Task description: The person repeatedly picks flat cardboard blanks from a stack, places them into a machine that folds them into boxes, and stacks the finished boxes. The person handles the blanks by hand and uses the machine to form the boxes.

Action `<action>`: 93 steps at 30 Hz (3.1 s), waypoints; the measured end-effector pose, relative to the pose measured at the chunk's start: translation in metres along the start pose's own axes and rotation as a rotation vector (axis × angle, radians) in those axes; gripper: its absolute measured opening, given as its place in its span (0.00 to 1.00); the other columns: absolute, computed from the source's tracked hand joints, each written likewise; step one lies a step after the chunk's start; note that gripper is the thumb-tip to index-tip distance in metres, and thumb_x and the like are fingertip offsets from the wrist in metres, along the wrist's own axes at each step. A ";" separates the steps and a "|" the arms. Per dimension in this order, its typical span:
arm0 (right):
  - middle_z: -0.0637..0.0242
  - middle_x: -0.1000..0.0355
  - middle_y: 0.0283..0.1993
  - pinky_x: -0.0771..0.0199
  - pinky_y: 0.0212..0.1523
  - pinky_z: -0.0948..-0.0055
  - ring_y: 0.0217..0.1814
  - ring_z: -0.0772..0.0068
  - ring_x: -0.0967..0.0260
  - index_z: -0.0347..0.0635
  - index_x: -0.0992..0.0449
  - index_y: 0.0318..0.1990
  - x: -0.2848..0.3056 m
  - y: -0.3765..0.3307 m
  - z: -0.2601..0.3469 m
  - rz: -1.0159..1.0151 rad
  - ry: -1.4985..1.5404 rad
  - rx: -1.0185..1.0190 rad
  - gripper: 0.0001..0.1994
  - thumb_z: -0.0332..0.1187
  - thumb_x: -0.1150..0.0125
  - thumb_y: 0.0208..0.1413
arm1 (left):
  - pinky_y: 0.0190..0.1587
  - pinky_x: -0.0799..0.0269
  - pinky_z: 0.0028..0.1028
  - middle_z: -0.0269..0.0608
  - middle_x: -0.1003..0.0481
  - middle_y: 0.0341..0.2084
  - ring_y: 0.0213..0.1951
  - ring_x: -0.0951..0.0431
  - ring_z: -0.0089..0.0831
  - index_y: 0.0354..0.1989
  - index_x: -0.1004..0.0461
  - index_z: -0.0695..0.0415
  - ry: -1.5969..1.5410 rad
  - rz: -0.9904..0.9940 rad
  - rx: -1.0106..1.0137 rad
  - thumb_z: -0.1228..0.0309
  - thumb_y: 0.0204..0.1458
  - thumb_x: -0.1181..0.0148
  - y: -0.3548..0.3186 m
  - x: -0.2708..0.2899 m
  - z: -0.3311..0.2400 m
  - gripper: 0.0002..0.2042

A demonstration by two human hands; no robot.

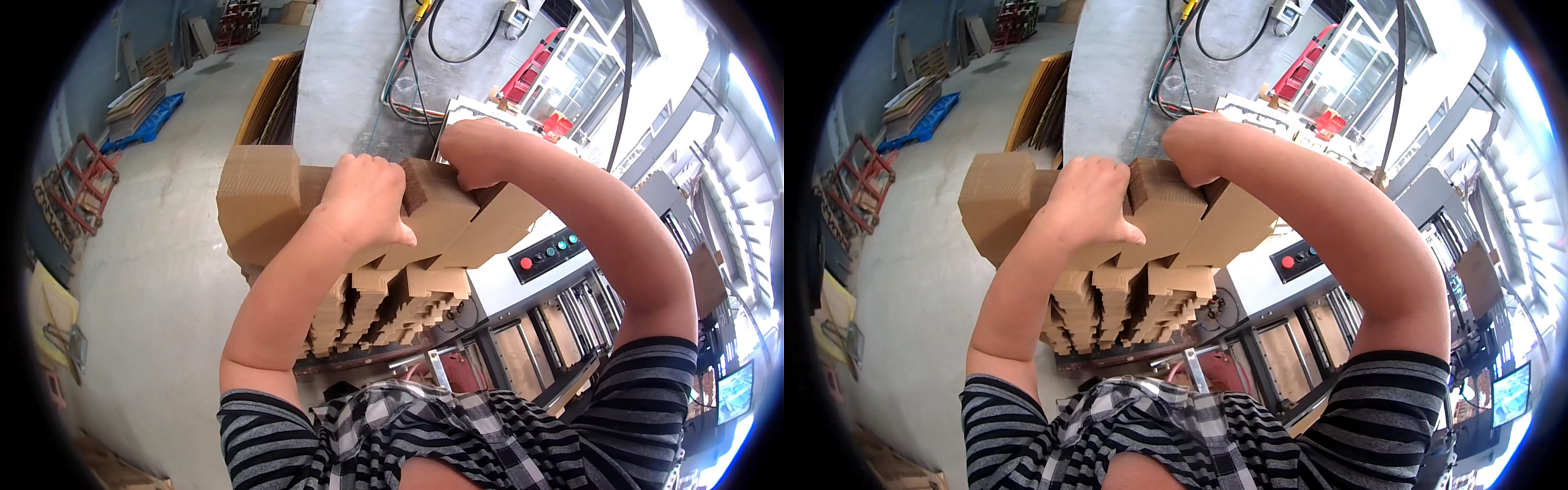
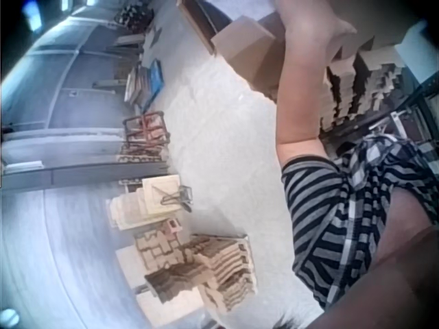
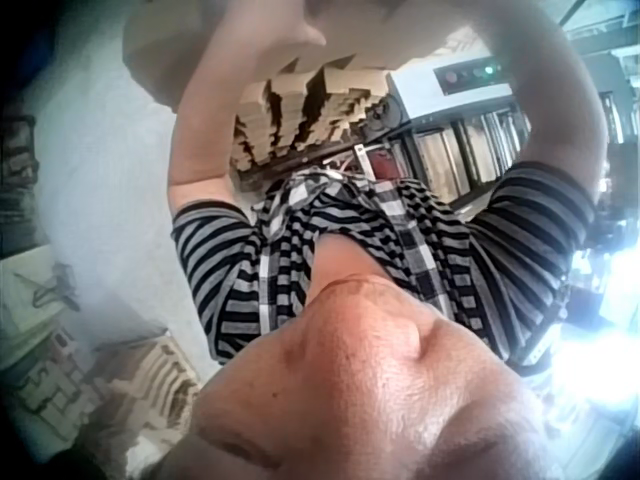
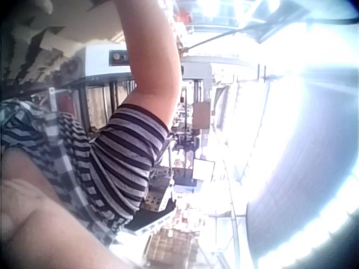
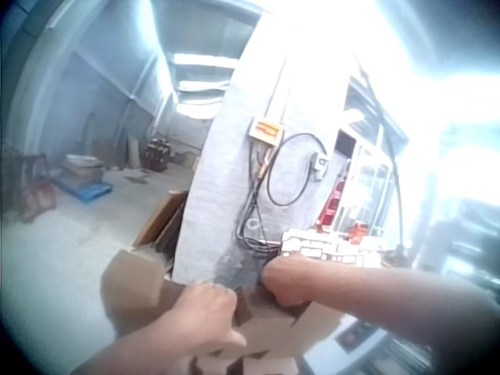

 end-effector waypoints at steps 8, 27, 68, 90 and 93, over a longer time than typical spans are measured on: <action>0.54 0.23 0.35 0.26 0.39 0.57 0.42 0.53 0.25 0.37 0.19 0.32 0.001 0.009 0.002 0.065 -0.012 0.004 0.10 0.28 0.38 0.39 | 0.37 0.28 0.33 0.43 0.25 0.24 0.31 0.22 0.39 0.25 0.26 0.61 -0.002 -0.071 -0.008 0.41 0.21 0.28 -0.003 0.002 -0.002 0.34; 0.58 0.25 0.31 0.36 0.46 0.56 0.40 0.56 0.27 0.39 0.20 0.27 0.004 0.005 0.001 0.057 -0.058 0.096 0.09 0.28 0.39 0.34 | 0.38 0.28 0.31 0.42 0.25 0.23 0.31 0.22 0.38 0.26 0.25 0.61 -0.004 -0.066 -0.005 0.41 0.23 0.28 -0.002 -0.001 0.002 0.33; 0.69 0.23 0.34 0.38 0.46 0.66 0.42 0.68 0.27 0.49 0.19 0.28 0.012 -0.015 0.009 -0.143 -0.219 -0.082 0.04 0.28 0.38 0.45 | 0.40 0.28 0.35 0.45 0.24 0.24 0.32 0.23 0.42 0.25 0.26 0.61 -0.052 -0.010 0.023 0.43 0.23 0.27 -0.001 0.003 -0.001 0.31; 0.49 0.24 0.38 0.26 0.41 0.57 0.43 0.50 0.25 0.34 0.20 0.35 0.006 0.018 -0.004 0.170 0.009 0.078 0.11 0.29 0.39 0.43 | 0.36 0.27 0.34 0.44 0.25 0.22 0.28 0.22 0.41 0.24 0.26 0.61 -0.002 -0.091 -0.012 0.42 0.21 0.26 -0.003 0.002 -0.002 0.33; 0.48 0.24 0.37 0.26 0.41 0.56 0.43 0.50 0.25 0.33 0.20 0.35 0.005 0.018 -0.002 0.186 -0.037 0.102 0.12 0.30 0.39 0.42 | 0.36 0.27 0.33 0.43 0.25 0.22 0.28 0.22 0.40 0.24 0.26 0.61 -0.027 -0.089 -0.012 0.41 0.21 0.27 -0.004 0.005 -0.002 0.33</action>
Point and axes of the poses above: each hand's wrist, its own y-axis towards the middle knuckle, its own x-axis out of the back of the hand, z = x × y, the point moved 4 cm from there along y, towards the middle knuckle
